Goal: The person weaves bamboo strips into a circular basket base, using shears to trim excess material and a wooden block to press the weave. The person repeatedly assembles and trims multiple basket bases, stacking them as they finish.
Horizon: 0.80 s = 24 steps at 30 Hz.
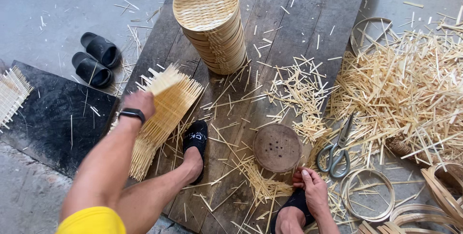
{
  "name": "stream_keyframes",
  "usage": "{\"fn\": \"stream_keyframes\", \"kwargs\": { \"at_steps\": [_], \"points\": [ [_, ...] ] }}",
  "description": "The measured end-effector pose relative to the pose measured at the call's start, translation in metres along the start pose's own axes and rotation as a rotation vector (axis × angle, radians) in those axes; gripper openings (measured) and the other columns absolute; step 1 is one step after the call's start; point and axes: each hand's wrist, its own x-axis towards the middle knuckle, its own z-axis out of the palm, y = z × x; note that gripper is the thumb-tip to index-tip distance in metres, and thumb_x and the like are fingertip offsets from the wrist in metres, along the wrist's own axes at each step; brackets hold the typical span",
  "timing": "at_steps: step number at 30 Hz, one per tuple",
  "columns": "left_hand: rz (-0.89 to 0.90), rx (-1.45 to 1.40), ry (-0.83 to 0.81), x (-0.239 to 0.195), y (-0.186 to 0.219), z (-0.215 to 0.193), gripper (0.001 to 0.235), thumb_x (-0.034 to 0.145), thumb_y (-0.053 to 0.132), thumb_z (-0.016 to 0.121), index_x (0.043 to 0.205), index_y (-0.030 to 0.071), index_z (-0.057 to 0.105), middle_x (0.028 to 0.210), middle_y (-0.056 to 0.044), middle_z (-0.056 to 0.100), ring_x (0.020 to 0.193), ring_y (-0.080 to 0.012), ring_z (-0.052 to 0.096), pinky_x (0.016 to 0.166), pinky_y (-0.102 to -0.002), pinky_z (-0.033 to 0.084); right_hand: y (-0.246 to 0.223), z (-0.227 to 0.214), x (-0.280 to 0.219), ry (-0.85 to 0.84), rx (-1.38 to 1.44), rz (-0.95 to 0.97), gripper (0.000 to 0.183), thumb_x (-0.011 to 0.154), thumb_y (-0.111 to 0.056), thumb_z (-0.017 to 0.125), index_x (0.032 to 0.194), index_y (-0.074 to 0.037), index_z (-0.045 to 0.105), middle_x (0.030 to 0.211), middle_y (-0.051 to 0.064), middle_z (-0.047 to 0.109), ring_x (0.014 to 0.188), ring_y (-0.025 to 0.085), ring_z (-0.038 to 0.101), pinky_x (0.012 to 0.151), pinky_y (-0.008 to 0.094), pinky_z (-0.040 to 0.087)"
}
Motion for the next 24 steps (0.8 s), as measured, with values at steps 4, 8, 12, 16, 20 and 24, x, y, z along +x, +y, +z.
{"fn": "stream_keyframes", "kwargs": {
  "at_steps": [4,8,12,16,20,24],
  "points": [
    [0.211,0.154,0.079,-0.036,0.039,-0.052,0.038,0.099,0.021,0.059,0.134,0.007,0.06,0.128,-0.018,0.066,0.112,-0.0276,0.064,0.095,-0.046,0.051,0.0,-0.002,0.001,-0.001,0.035,-0.006,0.034,0.103,-0.017,0.055,0.123,0.008,0.065,0.096,0.017,0.073,0.081,0.022,0.07,0.07,0.033,0.058],
    [0.668,0.395,0.247,-0.085,0.112,-0.065,0.039,0.098,0.019,0.058,0.133,0.003,0.06,0.129,-0.02,0.065,0.111,-0.0278,0.063,0.092,-0.044,0.052,-0.014,-0.001,-0.006,-0.064,0.084,-0.055,0.051,0.102,-0.035,0.055,0.128,0.008,0.063,0.101,0.02,0.071,0.085,0.023,0.07,0.072,0.034,0.059],
    [1.167,0.58,0.408,-0.142,0.193,0.011,0.039,0.098,0.017,0.057,0.133,-0.001,0.059,0.13,-0.021,0.065,0.11,-0.0279,0.062,0.089,-0.042,0.054,-0.051,0.001,-0.017,-0.298,0.439,-0.071,0.076,0.098,-0.06,0.053,0.13,0.009,0.058,0.107,0.021,0.069,0.094,0.026,0.072,0.082,0.038,0.059],
    [1.377,0.556,0.355,-0.165,0.253,0.118,0.041,0.096,0.016,0.057,0.132,-0.003,0.059,0.131,-0.022,0.063,0.11,-0.0291,0.061,0.086,-0.043,0.054,-0.088,-0.001,-0.018,-0.171,0.452,0.016,0.08,0.083,-0.07,0.054,0.13,-0.006,0.061,0.115,0.017,0.074,0.095,0.024,0.075,0.075,0.041,0.06],
    [1.316,0.297,0.213,-0.157,0.248,0.171,0.045,0.08,0.017,0.068,0.121,-0.001,0.061,0.135,-0.021,0.06,0.121,-0.0351,0.058,0.096,-0.048,0.049,-0.092,0.01,0.001,-0.074,-0.075,-0.029,0.054,0.076,-0.025,0.084,0.119,0.004,0.069,0.11,0.015,0.076,0.091,0.019,0.073,0.08,0.032,0.061],
    [1.1,-0.143,0.331,-0.131,0.235,0.181,0.056,0.081,0.022,0.081,0.13,0.005,0.06,0.132,-0.016,0.06,0.124,-0.0324,0.056,0.106,-0.049,0.044,-0.082,0.019,0.013,0.001,-0.012,-0.02,0.044,0.074,-0.015,0.087,0.112,0.003,0.072,0.101,0.012,0.078,0.084,0.016,0.072,0.075,0.029,0.061]
  ]
}}
